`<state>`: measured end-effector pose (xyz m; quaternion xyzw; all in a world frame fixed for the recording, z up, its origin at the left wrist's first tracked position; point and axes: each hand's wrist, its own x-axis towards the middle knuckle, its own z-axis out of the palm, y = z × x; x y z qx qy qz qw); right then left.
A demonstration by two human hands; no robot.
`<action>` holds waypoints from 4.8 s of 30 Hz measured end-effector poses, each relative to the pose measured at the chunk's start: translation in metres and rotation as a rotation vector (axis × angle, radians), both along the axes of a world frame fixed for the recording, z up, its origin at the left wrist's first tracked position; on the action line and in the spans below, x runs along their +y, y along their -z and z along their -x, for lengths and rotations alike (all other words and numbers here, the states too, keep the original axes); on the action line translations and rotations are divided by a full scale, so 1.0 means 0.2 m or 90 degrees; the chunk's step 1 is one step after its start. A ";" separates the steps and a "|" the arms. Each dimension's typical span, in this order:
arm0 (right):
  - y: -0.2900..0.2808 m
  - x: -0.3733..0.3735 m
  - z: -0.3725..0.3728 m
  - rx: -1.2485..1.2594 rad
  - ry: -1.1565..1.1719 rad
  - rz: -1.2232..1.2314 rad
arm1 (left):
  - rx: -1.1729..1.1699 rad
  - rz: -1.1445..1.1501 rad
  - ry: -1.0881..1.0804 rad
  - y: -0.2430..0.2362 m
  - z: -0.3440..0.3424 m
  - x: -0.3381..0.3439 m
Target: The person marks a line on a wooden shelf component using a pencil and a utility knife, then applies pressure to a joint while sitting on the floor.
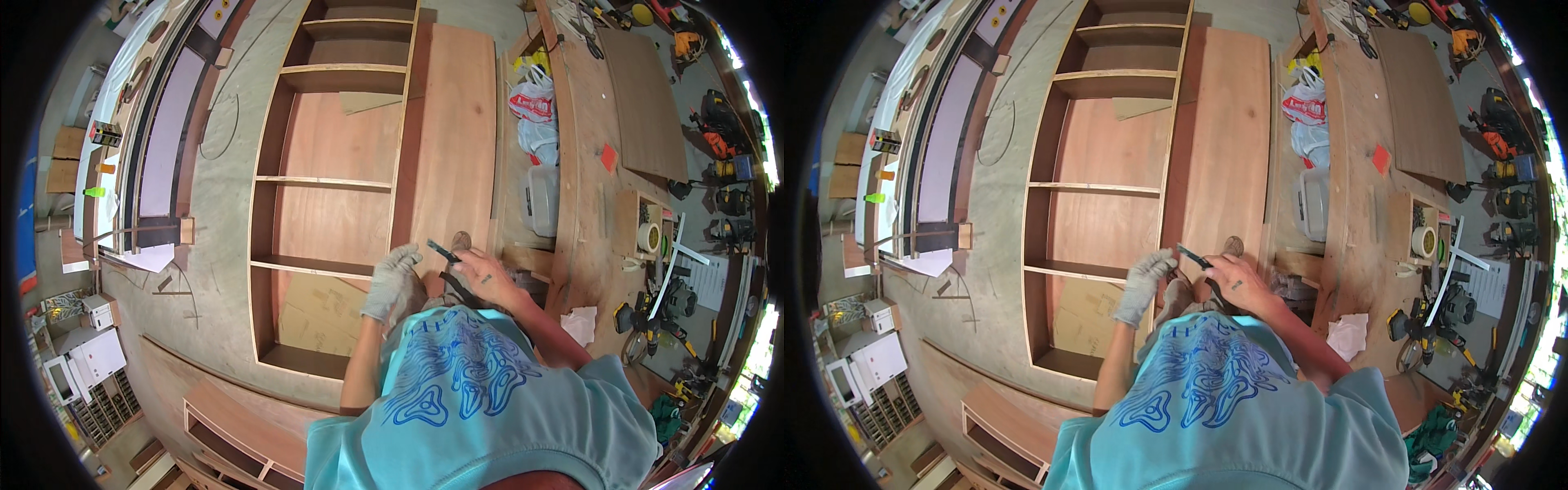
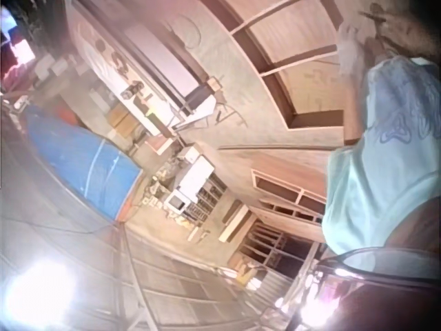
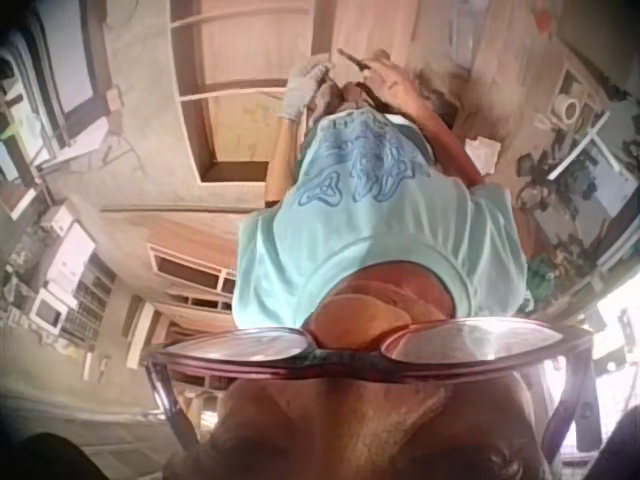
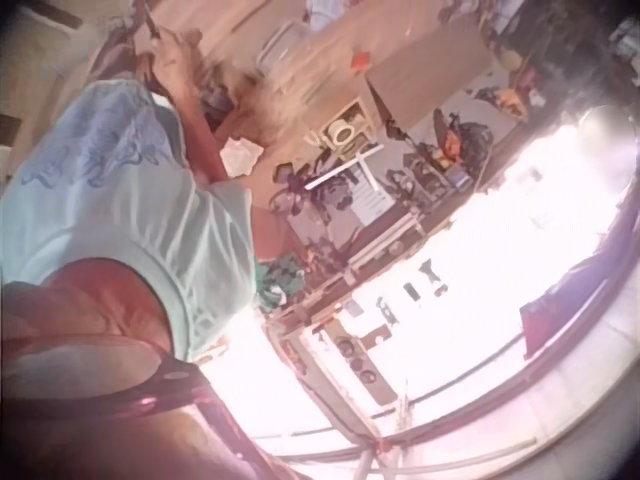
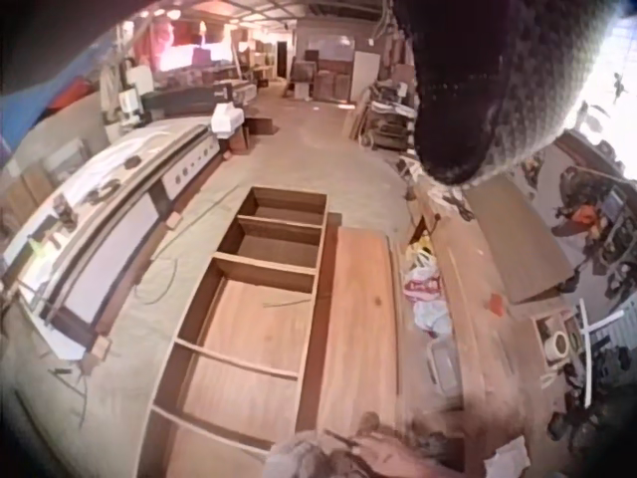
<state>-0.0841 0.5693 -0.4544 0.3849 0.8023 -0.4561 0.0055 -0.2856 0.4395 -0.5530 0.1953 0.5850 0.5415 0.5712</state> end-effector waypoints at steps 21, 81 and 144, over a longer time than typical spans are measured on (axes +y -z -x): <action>0.99 0.37 -0.44 -0.215 -0.444 0.370 | 0.072 0.279 0.500 0.53 -0.53 -0.24; 3.05 0.28 0.48 0.508 0.092 0.483 | 1.057 0.312 -0.017 2.97 0.85 -0.93; 3.56 1.36 1.08 0.191 -0.205 -0.474 | 0.665 0.316 -0.324 2.97 0.96 -0.83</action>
